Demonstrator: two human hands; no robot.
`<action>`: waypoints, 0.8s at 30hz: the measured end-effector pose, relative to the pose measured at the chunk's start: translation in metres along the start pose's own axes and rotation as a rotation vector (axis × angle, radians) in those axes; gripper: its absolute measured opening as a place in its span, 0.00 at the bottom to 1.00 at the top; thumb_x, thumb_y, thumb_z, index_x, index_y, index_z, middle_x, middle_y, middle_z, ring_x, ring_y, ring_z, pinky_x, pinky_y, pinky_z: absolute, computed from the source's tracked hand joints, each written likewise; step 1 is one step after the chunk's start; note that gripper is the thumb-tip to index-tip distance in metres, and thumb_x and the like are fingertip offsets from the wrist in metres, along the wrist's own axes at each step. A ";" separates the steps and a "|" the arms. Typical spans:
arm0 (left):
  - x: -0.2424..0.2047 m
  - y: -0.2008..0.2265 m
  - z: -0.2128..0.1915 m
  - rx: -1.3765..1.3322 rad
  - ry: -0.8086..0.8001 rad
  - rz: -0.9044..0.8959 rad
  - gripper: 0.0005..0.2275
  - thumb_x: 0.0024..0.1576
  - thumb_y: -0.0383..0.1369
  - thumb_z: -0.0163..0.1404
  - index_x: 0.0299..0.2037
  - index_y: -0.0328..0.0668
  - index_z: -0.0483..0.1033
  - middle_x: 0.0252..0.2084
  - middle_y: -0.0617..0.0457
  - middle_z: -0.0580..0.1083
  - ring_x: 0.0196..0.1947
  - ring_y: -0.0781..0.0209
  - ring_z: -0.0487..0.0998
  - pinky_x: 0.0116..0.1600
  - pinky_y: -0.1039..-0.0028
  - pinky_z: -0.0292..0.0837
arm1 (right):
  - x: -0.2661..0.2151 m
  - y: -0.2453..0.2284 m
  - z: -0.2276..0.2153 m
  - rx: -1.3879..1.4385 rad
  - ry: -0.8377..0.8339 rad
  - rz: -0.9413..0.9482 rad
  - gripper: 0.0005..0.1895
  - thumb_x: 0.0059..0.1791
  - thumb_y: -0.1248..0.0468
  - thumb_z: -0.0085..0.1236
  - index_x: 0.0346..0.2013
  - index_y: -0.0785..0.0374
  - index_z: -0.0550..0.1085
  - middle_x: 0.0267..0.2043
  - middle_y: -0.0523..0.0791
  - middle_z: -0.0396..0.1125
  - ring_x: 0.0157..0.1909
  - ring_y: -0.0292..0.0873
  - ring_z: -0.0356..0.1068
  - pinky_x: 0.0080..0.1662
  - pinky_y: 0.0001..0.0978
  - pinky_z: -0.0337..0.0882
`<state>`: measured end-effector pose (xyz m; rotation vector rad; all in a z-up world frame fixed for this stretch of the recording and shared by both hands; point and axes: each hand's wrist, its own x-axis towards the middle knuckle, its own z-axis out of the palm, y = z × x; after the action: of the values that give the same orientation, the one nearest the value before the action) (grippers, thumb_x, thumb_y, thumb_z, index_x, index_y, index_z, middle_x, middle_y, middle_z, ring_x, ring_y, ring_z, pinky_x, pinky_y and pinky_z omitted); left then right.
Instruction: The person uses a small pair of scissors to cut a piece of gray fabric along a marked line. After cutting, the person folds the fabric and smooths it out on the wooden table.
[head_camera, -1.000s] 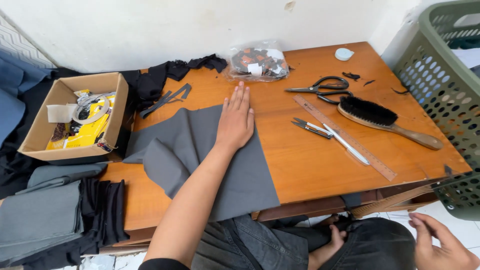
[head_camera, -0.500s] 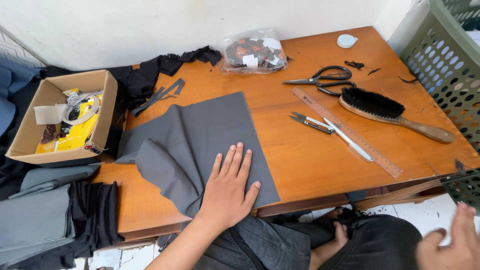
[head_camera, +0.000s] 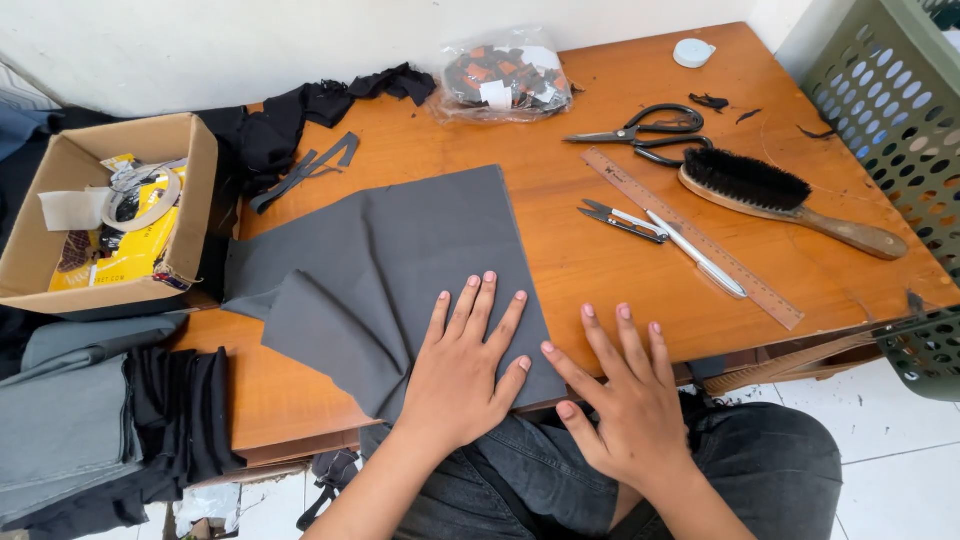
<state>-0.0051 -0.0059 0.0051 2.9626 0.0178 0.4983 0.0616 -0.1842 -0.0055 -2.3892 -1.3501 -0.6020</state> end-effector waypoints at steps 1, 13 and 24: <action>0.000 0.000 -0.001 -0.002 0.005 0.004 0.24 0.53 0.44 0.32 0.60 0.46 0.51 0.62 0.41 0.49 0.62 0.49 0.48 0.61 0.58 0.38 | 0.002 0.000 0.000 0.001 -0.014 -0.014 0.23 0.46 0.47 0.29 0.53 0.43 0.61 0.62 0.49 0.47 0.64 0.58 0.42 0.59 0.54 0.43; 0.007 -0.017 0.009 -0.030 0.046 -0.078 0.25 0.52 0.47 0.34 0.58 0.48 0.55 0.61 0.40 0.50 0.62 0.49 0.48 0.61 0.58 0.39 | 0.005 0.008 -0.001 0.060 -0.013 -0.008 0.18 0.47 0.53 0.33 0.49 0.45 0.66 0.60 0.47 0.51 0.64 0.55 0.45 0.55 0.52 0.56; 0.009 -0.021 0.009 -0.061 0.042 -0.109 0.36 0.44 0.60 0.39 0.59 0.50 0.53 0.62 0.41 0.48 0.62 0.49 0.46 0.61 0.56 0.37 | 0.013 0.013 -0.002 0.218 -0.066 -0.085 0.20 0.49 0.53 0.26 0.49 0.47 0.66 0.58 0.49 0.54 0.62 0.55 0.50 0.54 0.50 0.57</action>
<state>0.0064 0.0143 -0.0034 2.8728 0.1639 0.5359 0.0782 -0.1817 0.0018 -2.2040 -1.4694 -0.3782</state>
